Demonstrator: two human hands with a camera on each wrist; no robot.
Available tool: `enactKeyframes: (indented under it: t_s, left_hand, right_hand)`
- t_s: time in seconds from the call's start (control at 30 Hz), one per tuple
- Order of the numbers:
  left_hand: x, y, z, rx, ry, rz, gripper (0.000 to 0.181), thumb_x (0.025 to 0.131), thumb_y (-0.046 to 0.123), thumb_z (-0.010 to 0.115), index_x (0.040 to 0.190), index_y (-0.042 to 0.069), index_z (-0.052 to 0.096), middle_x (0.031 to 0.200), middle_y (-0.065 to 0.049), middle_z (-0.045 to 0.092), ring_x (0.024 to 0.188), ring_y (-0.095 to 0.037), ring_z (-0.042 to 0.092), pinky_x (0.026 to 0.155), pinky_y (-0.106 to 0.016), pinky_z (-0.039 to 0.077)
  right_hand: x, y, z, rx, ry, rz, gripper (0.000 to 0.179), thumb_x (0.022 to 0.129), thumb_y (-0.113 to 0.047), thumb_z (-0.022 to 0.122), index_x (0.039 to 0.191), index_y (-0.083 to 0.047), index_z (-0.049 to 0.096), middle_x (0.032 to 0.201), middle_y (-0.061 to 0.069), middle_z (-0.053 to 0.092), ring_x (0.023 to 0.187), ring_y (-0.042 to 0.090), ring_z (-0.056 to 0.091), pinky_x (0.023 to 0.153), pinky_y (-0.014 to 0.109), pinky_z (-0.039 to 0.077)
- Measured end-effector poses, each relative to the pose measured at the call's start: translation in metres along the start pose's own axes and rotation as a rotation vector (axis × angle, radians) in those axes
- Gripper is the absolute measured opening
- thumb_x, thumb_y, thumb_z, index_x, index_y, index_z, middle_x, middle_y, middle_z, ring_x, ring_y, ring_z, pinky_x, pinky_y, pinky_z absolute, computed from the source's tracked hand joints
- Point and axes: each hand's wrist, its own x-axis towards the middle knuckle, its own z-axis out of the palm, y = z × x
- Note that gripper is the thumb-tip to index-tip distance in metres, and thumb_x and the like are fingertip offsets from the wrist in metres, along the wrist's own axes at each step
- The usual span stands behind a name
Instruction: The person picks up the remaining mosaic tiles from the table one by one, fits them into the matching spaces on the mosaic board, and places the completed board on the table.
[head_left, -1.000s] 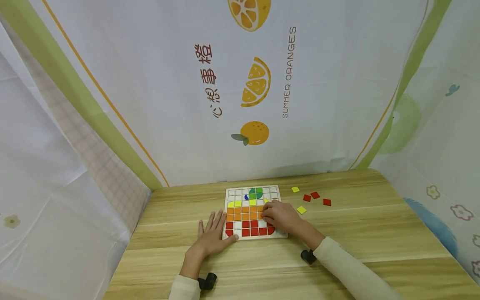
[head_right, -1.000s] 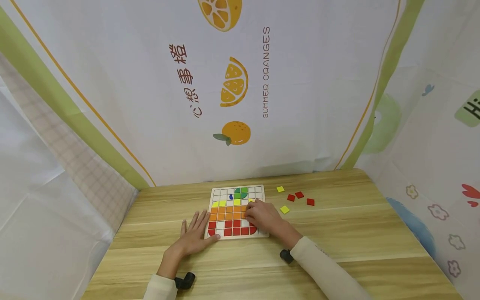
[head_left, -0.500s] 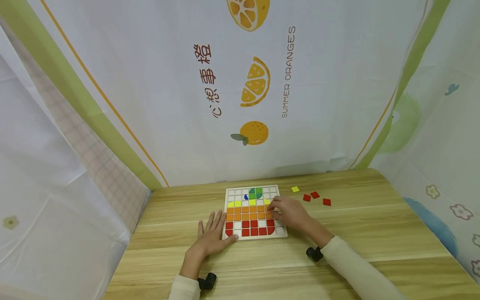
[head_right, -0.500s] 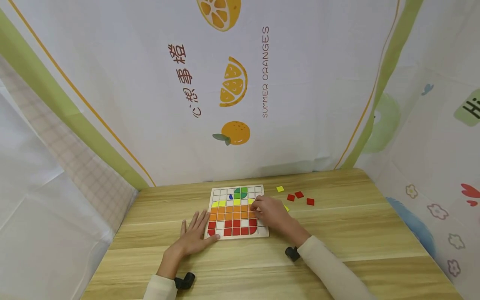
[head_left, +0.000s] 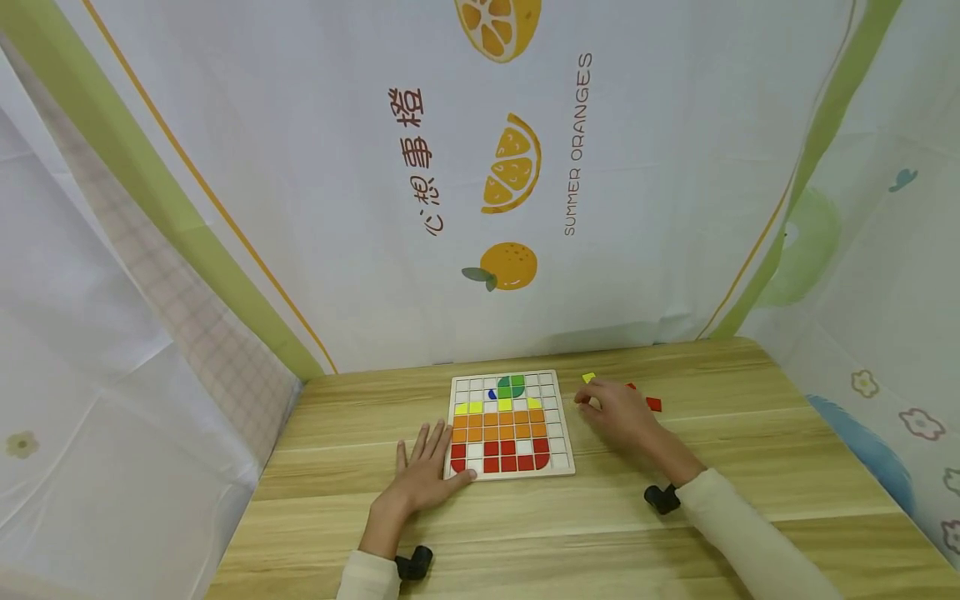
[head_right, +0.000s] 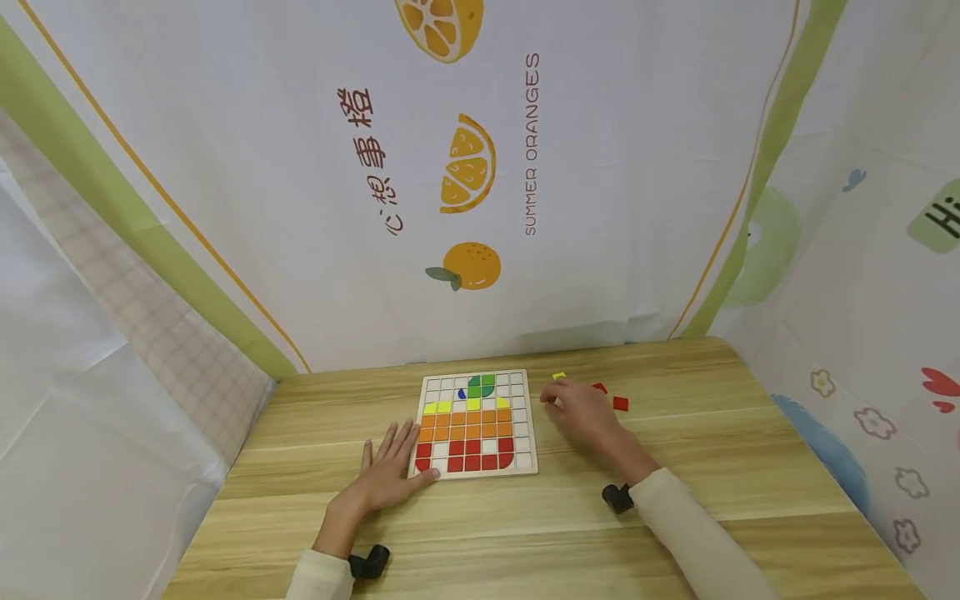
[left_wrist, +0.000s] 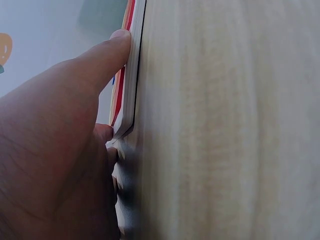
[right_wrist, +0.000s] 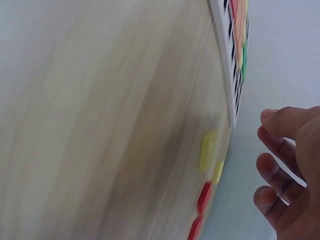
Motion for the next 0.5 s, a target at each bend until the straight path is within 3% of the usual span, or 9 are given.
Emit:
enactKeyframes:
  t_s: [0.1,0.3,0.5]
  left_hand:
    - [0.001,-0.001,0.001,-0.007,0.006,-0.002,0.104,0.096,0.075,0.058,0.173,0.018,0.017,0.181,-0.003,0.007,0.169,-0.033,-0.002,0.128,-0.071,-0.012]
    - [0.001,-0.002,0.001,-0.007,0.012,0.001,0.104,0.095,0.076,0.058,0.173,0.019,0.017,0.181,-0.002,0.007,0.169,-0.032,-0.002,0.128,-0.071,-0.012]
    - [0.0,-0.001,0.0,-0.008,0.01,0.0,0.104,0.096,0.076,0.058,0.173,0.019,0.017,0.181,-0.002,0.007,0.169,-0.032,-0.002,0.128,-0.071,-0.012]
  right_hand:
    - [-0.003,0.013,-0.004,0.002,-0.004,0.021,0.007,0.095,-0.014,0.081,0.102,-0.014,0.08,0.102,-0.001,0.075,0.081,0.015,0.068,0.067,0.032,0.056]
    - [-0.009,0.035,-0.011,-0.017,-0.023,0.108,0.017,0.097,-0.014,0.076,0.113,-0.013,0.08,0.122,0.01,0.077,0.105,0.033,0.075,0.079,0.049,0.063]
    - [-0.013,0.051,-0.011,-0.032,-0.04,0.132,0.017,0.097,-0.012,0.074,0.113,-0.012,0.08,0.118,0.009,0.075,0.101,0.032,0.074,0.076,0.048,0.062]
